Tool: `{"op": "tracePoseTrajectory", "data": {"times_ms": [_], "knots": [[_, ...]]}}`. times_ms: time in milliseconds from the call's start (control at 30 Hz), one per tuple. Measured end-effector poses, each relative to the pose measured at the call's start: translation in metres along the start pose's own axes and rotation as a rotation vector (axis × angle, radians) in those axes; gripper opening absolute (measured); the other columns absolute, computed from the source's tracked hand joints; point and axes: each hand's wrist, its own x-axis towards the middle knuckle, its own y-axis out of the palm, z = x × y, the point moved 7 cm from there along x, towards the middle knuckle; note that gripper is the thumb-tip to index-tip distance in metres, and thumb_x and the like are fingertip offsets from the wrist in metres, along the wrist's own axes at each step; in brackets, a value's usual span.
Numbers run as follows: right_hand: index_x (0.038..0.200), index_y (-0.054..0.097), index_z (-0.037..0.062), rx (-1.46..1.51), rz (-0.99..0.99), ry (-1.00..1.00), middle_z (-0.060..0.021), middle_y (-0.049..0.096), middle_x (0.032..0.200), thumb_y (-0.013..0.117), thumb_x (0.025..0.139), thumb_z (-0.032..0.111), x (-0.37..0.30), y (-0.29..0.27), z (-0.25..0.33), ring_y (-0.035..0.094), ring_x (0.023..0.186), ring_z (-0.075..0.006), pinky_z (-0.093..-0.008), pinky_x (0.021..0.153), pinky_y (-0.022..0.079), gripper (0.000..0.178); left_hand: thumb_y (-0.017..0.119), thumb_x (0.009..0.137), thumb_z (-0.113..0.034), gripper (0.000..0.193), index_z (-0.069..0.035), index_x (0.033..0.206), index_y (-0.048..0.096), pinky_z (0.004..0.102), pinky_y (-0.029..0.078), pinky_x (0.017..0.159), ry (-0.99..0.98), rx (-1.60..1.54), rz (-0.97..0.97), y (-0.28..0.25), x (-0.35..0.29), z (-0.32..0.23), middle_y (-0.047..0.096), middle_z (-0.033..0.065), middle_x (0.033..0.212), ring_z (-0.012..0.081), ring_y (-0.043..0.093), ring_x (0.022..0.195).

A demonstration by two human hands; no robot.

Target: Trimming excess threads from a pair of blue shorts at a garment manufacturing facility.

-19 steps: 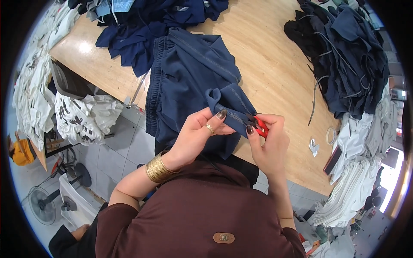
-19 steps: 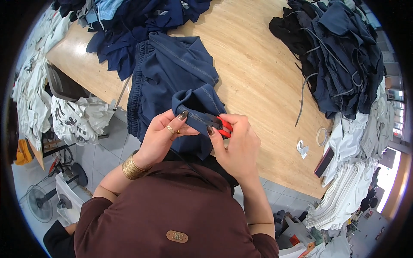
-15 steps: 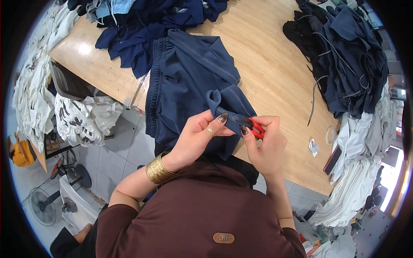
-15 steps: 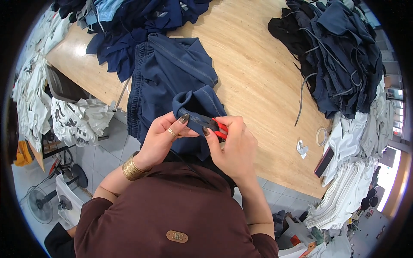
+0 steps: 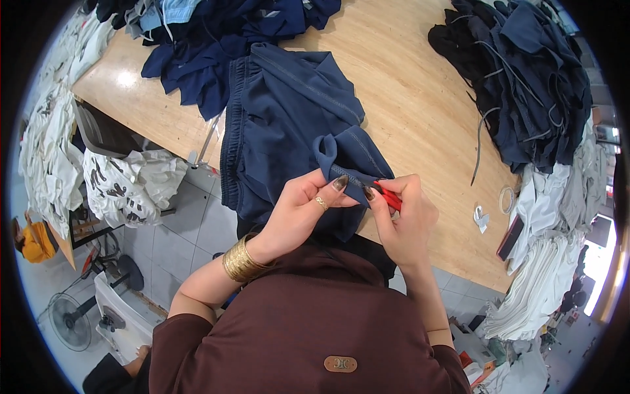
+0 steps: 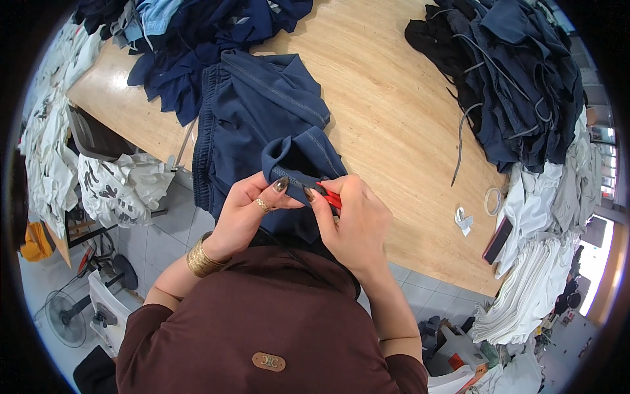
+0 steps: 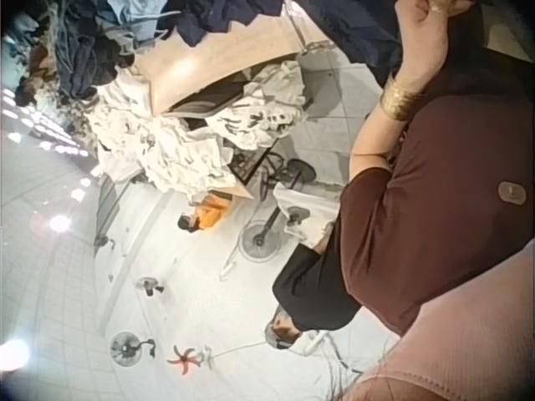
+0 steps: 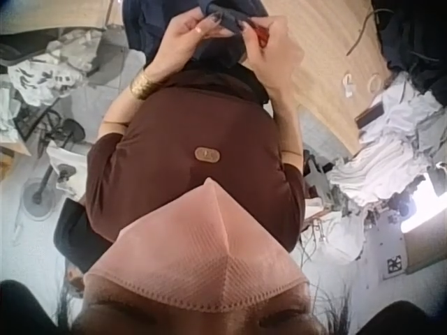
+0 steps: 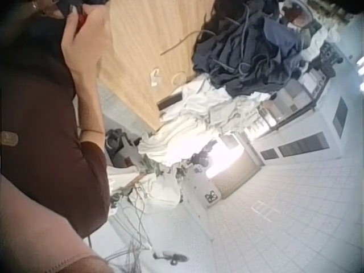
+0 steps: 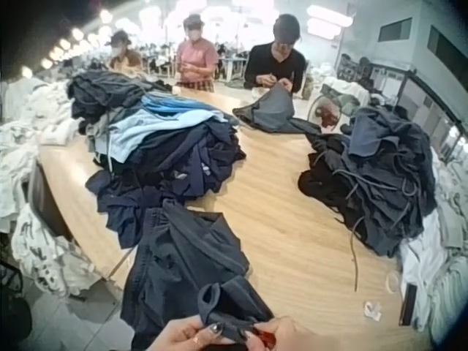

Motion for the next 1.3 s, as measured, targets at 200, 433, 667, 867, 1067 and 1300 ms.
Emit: {"op": "tracePoseTrajectory", "data": {"times_ms": [200, 433, 667, 867, 1067, 1300], "knots": [[0.097, 0.056, 0.0033, 0.281, -0.150, 0.016, -0.0081, 0.060, 0.077, 0.070, 0.075, 0.011, 0.000, 0.002, -0.005, 0.061, 0.066, -0.0212, -0.0281, 0.059, 0.048, 0.028, 0.044, 0.097, -0.016, 0.027, 0.006, 0.110, 0.053, 0.0262, 0.048, 0.087, 0.000, -0.039, 0.011, -0.001, 0.001, -0.004, 0.061, 0.0080, 0.105, 0.0107, 0.059, 0.095], [0.094, 0.063, 0.0017, 0.285, -0.227, 0.194, -0.0115, 0.062, 0.087, 0.064, 0.077, 0.000, 0.021, -0.003, -0.066, 0.064, 0.078, -0.0187, -0.0270, 0.067, 0.050, 0.017, 0.046, 0.096, -0.016, 0.025, 0.004, 0.107, 0.054, 0.0264, 0.047, 0.084, -0.058, 0.080, -0.025, -0.018, 0.001, 0.008, 0.063, 0.0071, 0.102, 0.0112, 0.060, 0.092], [0.089, 0.062, -0.0006, 0.567, 0.095, 0.304, -0.0131, 0.063, 0.079, 0.065, 0.080, 0.021, 0.040, 0.087, -0.080, 0.059, 0.075, -0.0185, -0.0317, 0.070, 0.047, 0.024, 0.047, 0.093, -0.011, 0.017, 0.002, 0.095, 0.059, 0.0256, 0.047, 0.078, -0.148, 0.432, -0.032, -0.034, -0.012, 0.026, 0.064, 0.0033, 0.085, 0.0112, 0.059, 0.082], [0.088, 0.065, 0.0057, 0.316, 0.218, -0.019, -0.0143, 0.064, 0.078, 0.065, 0.076, 0.024, 0.032, 0.055, -0.052, 0.062, 0.076, -0.0310, -0.0386, 0.066, 0.047, 0.022, 0.041, 0.096, -0.017, 0.027, 0.001, 0.113, 0.051, 0.0291, 0.039, 0.091, 0.311, 0.969, -0.039, -0.046, 0.018, -0.042, 0.056, 0.0114, 0.112, 0.0168, 0.053, 0.103], [0.082, 0.065, 0.0059, 0.412, 0.244, -0.148, -0.0133, 0.063, 0.070, 0.066, 0.075, 0.023, 0.029, 0.027, -0.012, 0.061, 0.070, -0.0306, -0.0381, 0.062, 0.045, 0.019, 0.048, 0.093, -0.028, 0.036, 0.000, 0.115, 0.050, 0.0254, 0.036, 0.088, 0.134, 0.611, 0.385, -0.010, 0.044, -0.020, 0.053, 0.0058, 0.110, 0.0156, 0.049, 0.099], [0.082, 0.065, 0.0058, 0.364, 0.100, -0.147, -0.0142, 0.063, 0.070, 0.067, 0.073, 0.022, 0.028, 0.003, -0.016, 0.061, 0.069, -0.0321, -0.0401, 0.062, 0.046, 0.018, 0.052, 0.092, -0.016, 0.016, 0.000, 0.088, 0.052, 0.0191, 0.034, 0.071, 0.093, 0.458, 0.155, -0.007, 0.044, -0.007, 0.050, -0.0004, 0.087, 0.0072, 0.043, 0.077]]}}
